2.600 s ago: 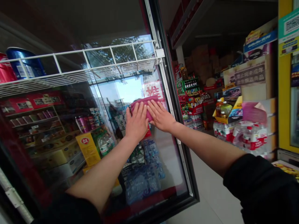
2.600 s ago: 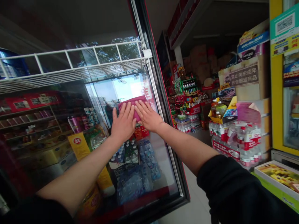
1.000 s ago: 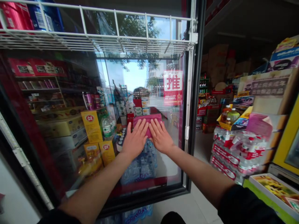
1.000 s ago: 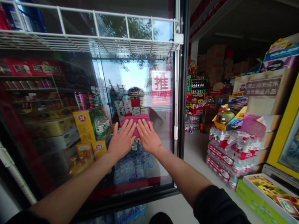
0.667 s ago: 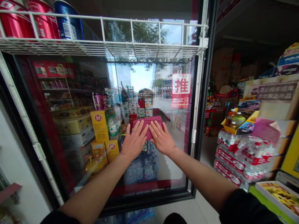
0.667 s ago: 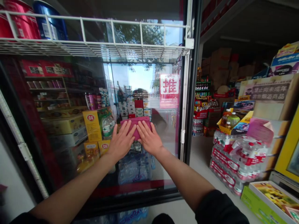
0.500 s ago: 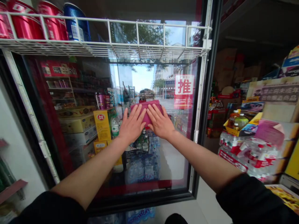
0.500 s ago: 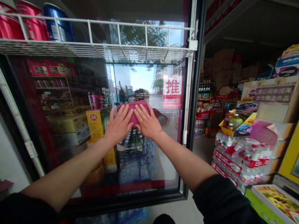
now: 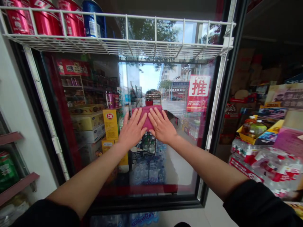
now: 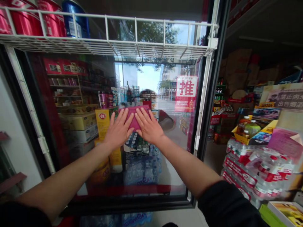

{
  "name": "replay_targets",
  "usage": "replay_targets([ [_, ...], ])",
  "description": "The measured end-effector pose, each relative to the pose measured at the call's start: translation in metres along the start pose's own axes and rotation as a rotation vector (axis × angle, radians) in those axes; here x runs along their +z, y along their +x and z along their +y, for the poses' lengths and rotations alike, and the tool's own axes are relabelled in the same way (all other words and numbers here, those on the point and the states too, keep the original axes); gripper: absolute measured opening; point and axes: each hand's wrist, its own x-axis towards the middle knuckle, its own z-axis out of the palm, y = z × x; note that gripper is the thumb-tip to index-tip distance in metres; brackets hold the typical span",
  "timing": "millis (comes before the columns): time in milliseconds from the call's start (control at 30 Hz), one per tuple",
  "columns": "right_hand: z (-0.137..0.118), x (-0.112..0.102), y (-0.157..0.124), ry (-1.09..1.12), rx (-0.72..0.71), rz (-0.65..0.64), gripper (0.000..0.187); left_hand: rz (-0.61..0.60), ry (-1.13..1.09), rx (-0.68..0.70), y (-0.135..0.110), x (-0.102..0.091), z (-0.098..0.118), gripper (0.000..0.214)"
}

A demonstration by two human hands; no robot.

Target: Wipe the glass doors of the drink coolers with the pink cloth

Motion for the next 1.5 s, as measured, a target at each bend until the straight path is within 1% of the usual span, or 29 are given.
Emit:
replay_targets([
  [100, -0.028, 0.019, -0.026, 0.011, -0.046, -0.042, 0.09, -0.063, 0.016, 0.002, -0.044, 0.017, 0.004, 0.072],
  [167, -0.044, 0.031, -0.038, 0.019, -0.057, -0.055, 0.09, -0.101, 0.021, -0.005, -0.066, 0.024, 0.004, 0.071],
  [233, -0.054, 0.038, -0.042, 0.018, -0.073, -0.057, 0.089, -0.121, 0.024, -0.007, -0.079, 0.026, 0.001, 0.07],
  [300, -0.057, 0.038, -0.037, 0.006, -0.102, -0.053, 0.087, -0.125, 0.028, 0.002, -0.081, 0.023, -0.008, 0.07],
  [367, -0.054, 0.031, -0.022, -0.007, -0.126, -0.049, 0.087, -0.118, 0.034, 0.011, -0.073, 0.017, -0.02, 0.07],
  [467, -0.041, 0.013, 0.016, -0.029, -0.127, -0.039, 0.089, -0.089, 0.059, 0.007, -0.046, 0.0, -0.045, 0.071],
  [600, -0.018, -0.015, 0.082, -0.079, -0.125, -0.007, 0.093, -0.028, 0.098, 0.002, 0.002, -0.034, -0.084, 0.074],
  [700, -0.003, -0.031, 0.129, -0.115, -0.128, 0.036, 0.096, 0.007, 0.116, -0.001, 0.037, -0.06, -0.111, 0.078],
  [767, 0.002, -0.036, 0.151, -0.113, -0.121, 0.086, 0.098, 0.014, 0.111, -0.006, 0.053, -0.071, -0.124, 0.079],
  [800, 0.002, -0.036, 0.158, -0.101, -0.111, 0.114, 0.099, 0.015, 0.104, -0.009, 0.057, -0.074, -0.129, 0.079],
  [867, -0.003, -0.031, 0.162, -0.061, -0.082, 0.156, 0.098, 0.019, 0.088, -0.017, 0.057, -0.074, -0.133, 0.079],
  [933, -0.013, -0.024, 0.156, -0.024, -0.057, 0.164, 0.096, 0.02, 0.077, -0.037, 0.047, -0.066, -0.131, 0.079],
  [1000, -0.026, -0.016, 0.144, -0.004, -0.057, 0.14, 0.094, 0.018, 0.077, -0.057, 0.03, -0.055, -0.126, 0.079],
  [1167, -0.057, 0.003, 0.11, 0.021, -0.092, 0.067, 0.092, -0.017, 0.067, -0.091, -0.021, -0.029, -0.114, 0.076],
  [1300, -0.084, 0.025, 0.084, 0.038, -0.121, 0.023, 0.091, -0.059, 0.064, -0.113, -0.063, -0.01, -0.106, 0.073],
  [1433, -0.112, 0.051, 0.056, 0.055, -0.187, 0.03, 0.09, -0.083, 0.089, -0.117, -0.111, 0.009, -0.097, 0.071],
  [1500, -0.122, 0.061, 0.047, 0.067, -0.222, 0.04, 0.089, -0.096, 0.099, -0.125, -0.13, 0.016, -0.095, 0.068],
])
